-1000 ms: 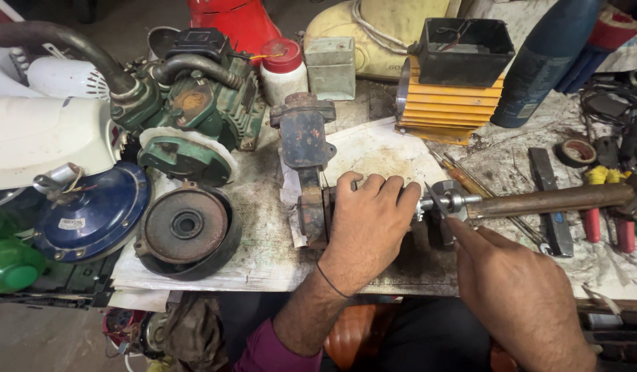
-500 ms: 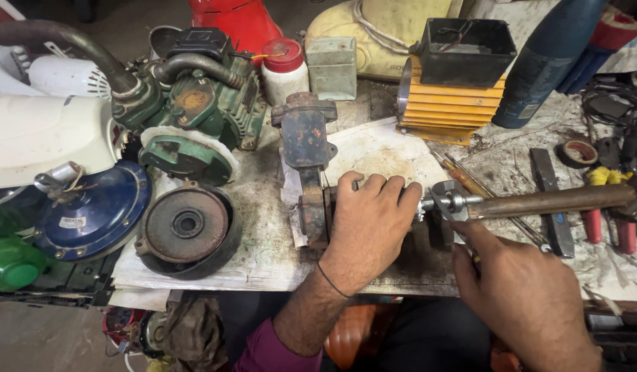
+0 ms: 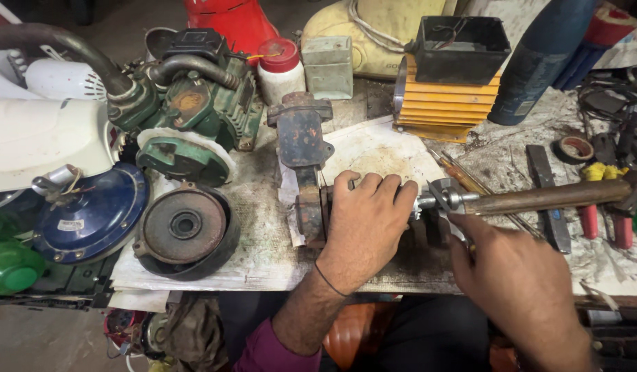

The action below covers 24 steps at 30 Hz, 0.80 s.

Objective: The person holds a metal shaft with a gear-like component clamped in a bench vise and files its surface with a hand file, steadying the part with the other hand. They occasionally reposition the part and continue filing along the metal surface throughout the episode.

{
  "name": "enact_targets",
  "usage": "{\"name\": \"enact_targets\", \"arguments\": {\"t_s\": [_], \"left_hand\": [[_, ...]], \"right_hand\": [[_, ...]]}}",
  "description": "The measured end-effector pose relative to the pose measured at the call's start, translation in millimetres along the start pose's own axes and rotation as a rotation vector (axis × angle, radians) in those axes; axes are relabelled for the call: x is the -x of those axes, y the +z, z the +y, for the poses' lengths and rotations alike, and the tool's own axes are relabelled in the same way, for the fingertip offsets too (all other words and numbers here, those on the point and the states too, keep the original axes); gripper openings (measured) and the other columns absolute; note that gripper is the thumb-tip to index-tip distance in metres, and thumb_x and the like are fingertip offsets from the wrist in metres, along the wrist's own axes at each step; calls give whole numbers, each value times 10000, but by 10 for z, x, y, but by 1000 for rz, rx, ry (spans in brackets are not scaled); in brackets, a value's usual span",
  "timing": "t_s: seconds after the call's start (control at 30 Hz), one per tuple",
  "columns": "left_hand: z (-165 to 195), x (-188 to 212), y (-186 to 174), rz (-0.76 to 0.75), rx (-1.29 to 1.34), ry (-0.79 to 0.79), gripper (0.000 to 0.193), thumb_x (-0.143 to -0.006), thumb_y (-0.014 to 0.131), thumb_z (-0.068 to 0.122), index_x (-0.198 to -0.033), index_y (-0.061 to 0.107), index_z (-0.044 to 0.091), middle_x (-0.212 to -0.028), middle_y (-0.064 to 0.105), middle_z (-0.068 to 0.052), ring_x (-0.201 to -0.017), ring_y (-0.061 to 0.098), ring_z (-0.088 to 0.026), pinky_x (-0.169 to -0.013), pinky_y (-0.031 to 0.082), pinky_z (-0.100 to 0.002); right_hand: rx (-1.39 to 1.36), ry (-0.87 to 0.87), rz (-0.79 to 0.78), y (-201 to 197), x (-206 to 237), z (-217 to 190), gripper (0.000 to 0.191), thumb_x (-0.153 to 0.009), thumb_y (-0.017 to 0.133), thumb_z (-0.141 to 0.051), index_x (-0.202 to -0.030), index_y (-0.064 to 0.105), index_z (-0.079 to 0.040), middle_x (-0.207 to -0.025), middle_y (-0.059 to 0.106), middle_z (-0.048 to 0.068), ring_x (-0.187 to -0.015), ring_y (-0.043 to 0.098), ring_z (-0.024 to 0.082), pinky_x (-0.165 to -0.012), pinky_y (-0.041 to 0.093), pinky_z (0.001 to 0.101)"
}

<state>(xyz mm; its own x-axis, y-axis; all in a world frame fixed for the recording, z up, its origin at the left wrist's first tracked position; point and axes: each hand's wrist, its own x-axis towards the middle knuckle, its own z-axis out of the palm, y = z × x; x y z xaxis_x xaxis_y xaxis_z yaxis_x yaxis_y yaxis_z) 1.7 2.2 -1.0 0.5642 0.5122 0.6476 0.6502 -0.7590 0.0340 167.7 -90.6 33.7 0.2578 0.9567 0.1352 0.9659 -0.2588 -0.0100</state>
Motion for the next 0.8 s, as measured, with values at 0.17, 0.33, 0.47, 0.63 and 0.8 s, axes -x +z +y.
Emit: {"name": "enact_targets", "arguments": {"t_s": [0.17,0.33,0.47,0.63,0.8], "left_hand": [[6,-5,5,-9,2,-5,360,-787,731,148,-1133,643,109,-975,627,-29,-954,615,-228,-914,400,-494],[1,-1,4,-8,-1,0,363,-783,736,155,-1130,643,113,-978,627,-25,-957,615,-228,-912,398,-492],[3,0,1,5,3,-1,365,-783,737,160,-1132,642,110,-977,625,-30,-958,614,-232,-917,398,-490],[6,-4,-2,-3,-8,-2,356,-783,735,161,-1124,643,112,-979,633,-27,-960,617,-229,-927,402,-491],[6,-7,-1,-4,7,-7,339,-798,717,151,-1127,648,109,-974,639,-29,-962,621,-233,-913,402,-487]], "right_hand": [[47,52,-62,25,-1,24,356,-886,677,-411,-1202,725,-253,-651,728,155,-638,746,353,-633,617,477],[26,36,-30,41,3,28,358,-862,695,-408,-1175,736,-240,-645,724,158,-624,738,364,-621,609,488],[42,25,-13,56,-19,18,320,-883,675,-378,-1166,728,-240,-653,725,151,-618,736,360,-615,607,485],[31,-58,81,105,-28,-11,221,-912,632,-303,-1079,691,-170,-640,714,162,-603,724,377,-576,591,506],[26,-26,35,174,0,-11,202,-909,627,-320,-1050,683,-187,-604,701,188,-571,711,403,-553,582,534]]}}
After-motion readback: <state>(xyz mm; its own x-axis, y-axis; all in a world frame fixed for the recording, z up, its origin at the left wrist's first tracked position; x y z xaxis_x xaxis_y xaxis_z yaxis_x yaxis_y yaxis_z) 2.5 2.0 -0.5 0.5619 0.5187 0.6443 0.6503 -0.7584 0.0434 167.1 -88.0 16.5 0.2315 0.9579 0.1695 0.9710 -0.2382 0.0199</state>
